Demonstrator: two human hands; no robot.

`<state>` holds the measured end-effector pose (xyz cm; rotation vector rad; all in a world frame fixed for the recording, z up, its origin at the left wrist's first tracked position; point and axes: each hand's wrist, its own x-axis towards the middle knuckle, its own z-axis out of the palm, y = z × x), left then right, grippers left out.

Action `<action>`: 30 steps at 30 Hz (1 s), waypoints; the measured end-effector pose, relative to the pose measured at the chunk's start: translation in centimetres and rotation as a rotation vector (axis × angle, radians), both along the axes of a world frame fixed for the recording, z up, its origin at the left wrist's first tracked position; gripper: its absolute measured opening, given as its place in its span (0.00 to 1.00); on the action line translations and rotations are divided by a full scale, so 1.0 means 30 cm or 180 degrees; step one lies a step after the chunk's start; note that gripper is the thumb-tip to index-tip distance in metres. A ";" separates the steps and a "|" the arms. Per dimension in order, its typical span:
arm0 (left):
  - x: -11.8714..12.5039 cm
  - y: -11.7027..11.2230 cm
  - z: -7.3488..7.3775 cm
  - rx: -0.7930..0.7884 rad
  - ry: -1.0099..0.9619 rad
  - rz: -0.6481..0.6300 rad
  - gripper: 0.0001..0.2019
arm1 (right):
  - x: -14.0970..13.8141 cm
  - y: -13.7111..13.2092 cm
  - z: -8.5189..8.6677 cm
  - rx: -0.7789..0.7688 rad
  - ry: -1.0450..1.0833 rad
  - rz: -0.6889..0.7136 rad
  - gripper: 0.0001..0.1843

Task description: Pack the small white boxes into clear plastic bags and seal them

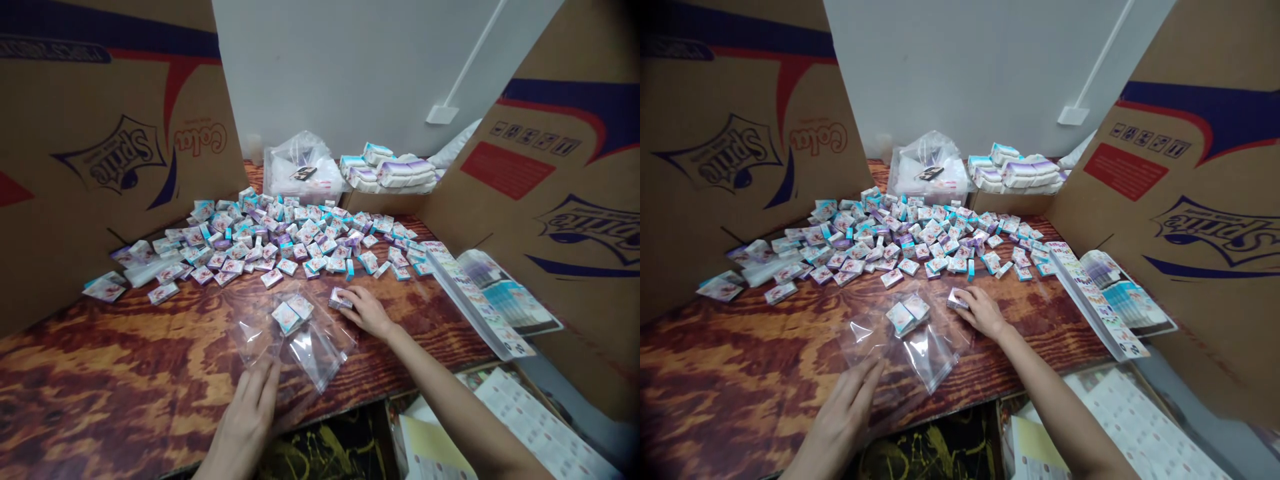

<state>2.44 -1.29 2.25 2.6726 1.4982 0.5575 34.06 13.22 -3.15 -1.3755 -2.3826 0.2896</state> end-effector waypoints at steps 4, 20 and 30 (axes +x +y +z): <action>0.004 0.003 0.002 0.0112 0.0143 0.0093 0.36 | 0.010 -0.012 -0.050 0.0015 0.0098 0.0078 0.24; 0.034 -0.025 0.003 -0.0380 -0.0145 0.0160 0.40 | -0.273 -0.427 0.123 0.0088 0.0445 0.0226 0.29; 0.043 -0.046 -0.074 -0.0470 -0.0441 -0.0015 0.37 | -0.530 -0.323 -0.026 0.0228 0.0409 0.0001 0.28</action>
